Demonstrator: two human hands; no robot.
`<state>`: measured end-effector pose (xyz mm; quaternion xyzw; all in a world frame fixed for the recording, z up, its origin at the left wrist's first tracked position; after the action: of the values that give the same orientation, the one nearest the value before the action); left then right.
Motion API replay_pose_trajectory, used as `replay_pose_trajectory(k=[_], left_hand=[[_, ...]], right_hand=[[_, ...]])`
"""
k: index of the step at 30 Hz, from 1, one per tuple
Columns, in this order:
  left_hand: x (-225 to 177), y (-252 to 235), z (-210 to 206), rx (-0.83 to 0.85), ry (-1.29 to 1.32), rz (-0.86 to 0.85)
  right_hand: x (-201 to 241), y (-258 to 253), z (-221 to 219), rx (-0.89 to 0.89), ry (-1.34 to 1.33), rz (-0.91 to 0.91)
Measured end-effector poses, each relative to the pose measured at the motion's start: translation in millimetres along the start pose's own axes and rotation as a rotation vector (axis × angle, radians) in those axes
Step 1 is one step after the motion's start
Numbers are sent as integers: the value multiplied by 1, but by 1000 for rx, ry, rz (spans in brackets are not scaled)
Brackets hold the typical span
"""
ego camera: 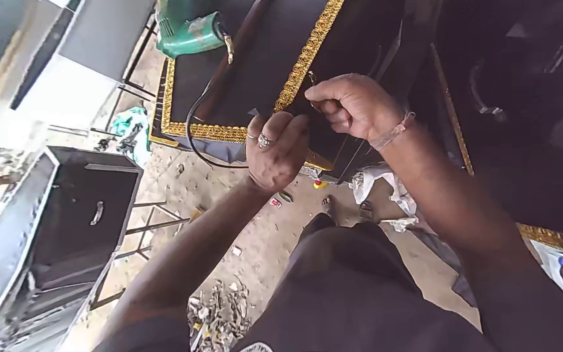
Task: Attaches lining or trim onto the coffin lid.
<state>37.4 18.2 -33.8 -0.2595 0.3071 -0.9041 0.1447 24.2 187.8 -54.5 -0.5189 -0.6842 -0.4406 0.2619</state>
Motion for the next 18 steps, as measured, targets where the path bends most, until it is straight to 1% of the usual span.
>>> replay_pose_trajectory(k=[2, 4, 6, 7, 8, 9, 10, 11, 13, 15, 16, 18], left_hand=[[5, -12, 6, 24, 142, 132], [16, -31, 14, 49, 277, 318], [32, -47, 17, 86, 272, 497], [41, -52, 16, 130, 237, 584], [50, -56, 13, 210, 206, 676], [58, -58, 11, 288, 204, 767], [64, -58, 8, 329, 218, 841], [67, -56, 7, 333, 240, 885], [63, -53, 5, 246, 249, 876], [56, -50, 5, 114, 239, 791], [53, -49, 5, 59, 241, 752], [52, -48, 5, 15, 235, 726]], right_hand=[[1, -1, 15, 3, 107, 100], [6, -1, 23, 17, 207, 189], [13, -1, 23, 27, 279, 228], [16, -1, 22, 27, 315, 237], [18, -1, 21, 21, 357, 237], [19, -1, 20, 1, 403, 233], [19, -1, 19, -25, 442, 241], [17, -2, 18, -59, 482, 260], [16, -6, 15, -142, 594, 358], [17, -11, 13, -192, 733, 460], [18, -12, 13, -196, 778, 483], [21, -13, 16, -203, 827, 448]])
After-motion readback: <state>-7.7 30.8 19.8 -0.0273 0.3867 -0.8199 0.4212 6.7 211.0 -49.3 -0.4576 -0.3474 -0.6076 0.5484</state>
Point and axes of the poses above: each hand's wrist, its own y-axis away from the middle knuckle, its own z-axis out of the back of the hand, x = y × z, the point moved 5 cm from there along -y, towards the middle knuckle, and after that the axes turned 1 degree about -z, right-handed, at the moved point
